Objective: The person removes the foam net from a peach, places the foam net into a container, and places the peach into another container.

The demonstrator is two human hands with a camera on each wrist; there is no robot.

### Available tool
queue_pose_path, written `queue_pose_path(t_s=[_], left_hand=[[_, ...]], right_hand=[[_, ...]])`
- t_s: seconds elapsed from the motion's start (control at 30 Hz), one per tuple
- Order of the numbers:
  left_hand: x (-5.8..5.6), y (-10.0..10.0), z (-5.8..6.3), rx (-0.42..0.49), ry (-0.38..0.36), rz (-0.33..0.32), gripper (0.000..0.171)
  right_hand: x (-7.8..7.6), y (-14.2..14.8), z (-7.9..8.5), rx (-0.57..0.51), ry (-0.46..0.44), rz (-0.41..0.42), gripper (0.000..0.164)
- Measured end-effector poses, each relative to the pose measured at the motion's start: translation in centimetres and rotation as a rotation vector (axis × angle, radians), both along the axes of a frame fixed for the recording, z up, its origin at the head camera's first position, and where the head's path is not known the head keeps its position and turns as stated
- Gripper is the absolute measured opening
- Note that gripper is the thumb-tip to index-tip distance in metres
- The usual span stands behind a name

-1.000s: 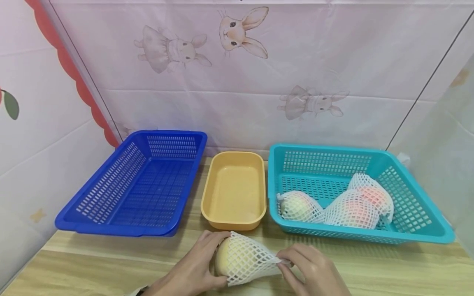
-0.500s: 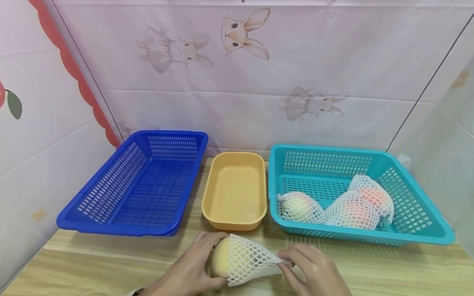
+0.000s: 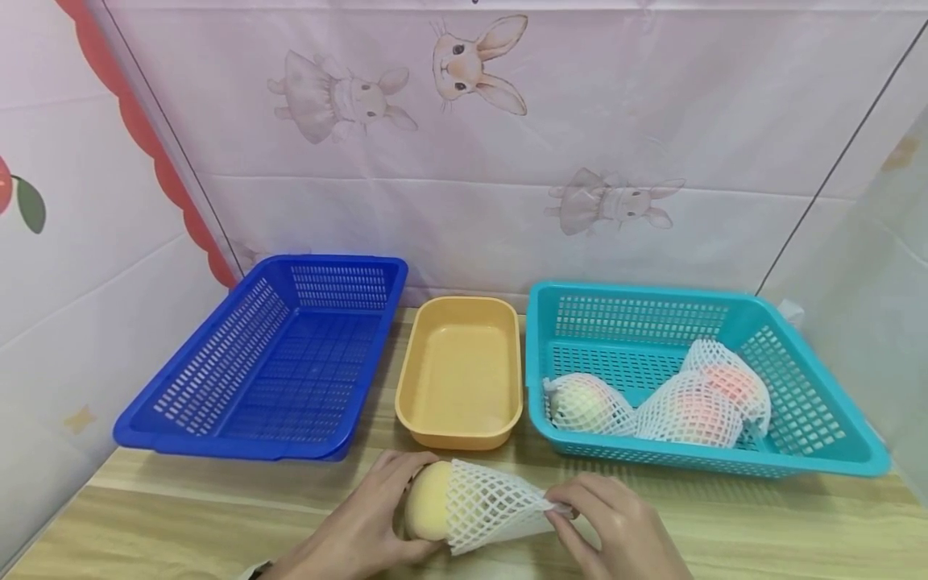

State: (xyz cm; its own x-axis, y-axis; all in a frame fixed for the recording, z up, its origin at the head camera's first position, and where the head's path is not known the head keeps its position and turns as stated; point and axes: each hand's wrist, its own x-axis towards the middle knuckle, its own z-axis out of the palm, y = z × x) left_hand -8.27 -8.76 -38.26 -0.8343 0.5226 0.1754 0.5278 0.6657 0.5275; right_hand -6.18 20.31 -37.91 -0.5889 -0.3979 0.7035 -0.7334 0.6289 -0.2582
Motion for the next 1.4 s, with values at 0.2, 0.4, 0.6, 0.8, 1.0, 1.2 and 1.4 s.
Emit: queue_pose_path(t_s=[0.2,0.4,0.6,0.8,1.0,1.2,1.4], left_hand=[[0.2,-0.2,0.0,0.001,0.026,0.014,0.074],[0.4,-0.5,0.2,0.011,0.034,0.021,0.073],[0.4,-0.8,0.3,0.02,0.041,0.025,0.074],[0.7,-1.4,0.4,0.028,0.046,0.032,0.076],[0.9,-2.0,0.5,0.02,0.058,0.04,0.074],[0.9,-2.2,0.8,0.017,0.051,0.046,0.074],[1.2,-2.3,1.6,0.01,0.045,0.078,0.078]], right_hand=[[0.0,0.0,0.3,0.012,0.027,0.005,0.039],[0.2,-0.1,0.8,0.025,0.026,-0.011,0.041],[0.2,0.0,0.9,0.019,0.025,-0.007,0.039],[0.1,0.1,1.0,0.002,0.029,0.011,0.037],[0.2,0.0,1.3,-0.011,0.014,0.02,0.037],[-0.3,-0.3,1.7,-0.047,0.06,0.036,0.033],[-1.3,-0.7,2.3,-0.062,0.167,0.077,0.032]])
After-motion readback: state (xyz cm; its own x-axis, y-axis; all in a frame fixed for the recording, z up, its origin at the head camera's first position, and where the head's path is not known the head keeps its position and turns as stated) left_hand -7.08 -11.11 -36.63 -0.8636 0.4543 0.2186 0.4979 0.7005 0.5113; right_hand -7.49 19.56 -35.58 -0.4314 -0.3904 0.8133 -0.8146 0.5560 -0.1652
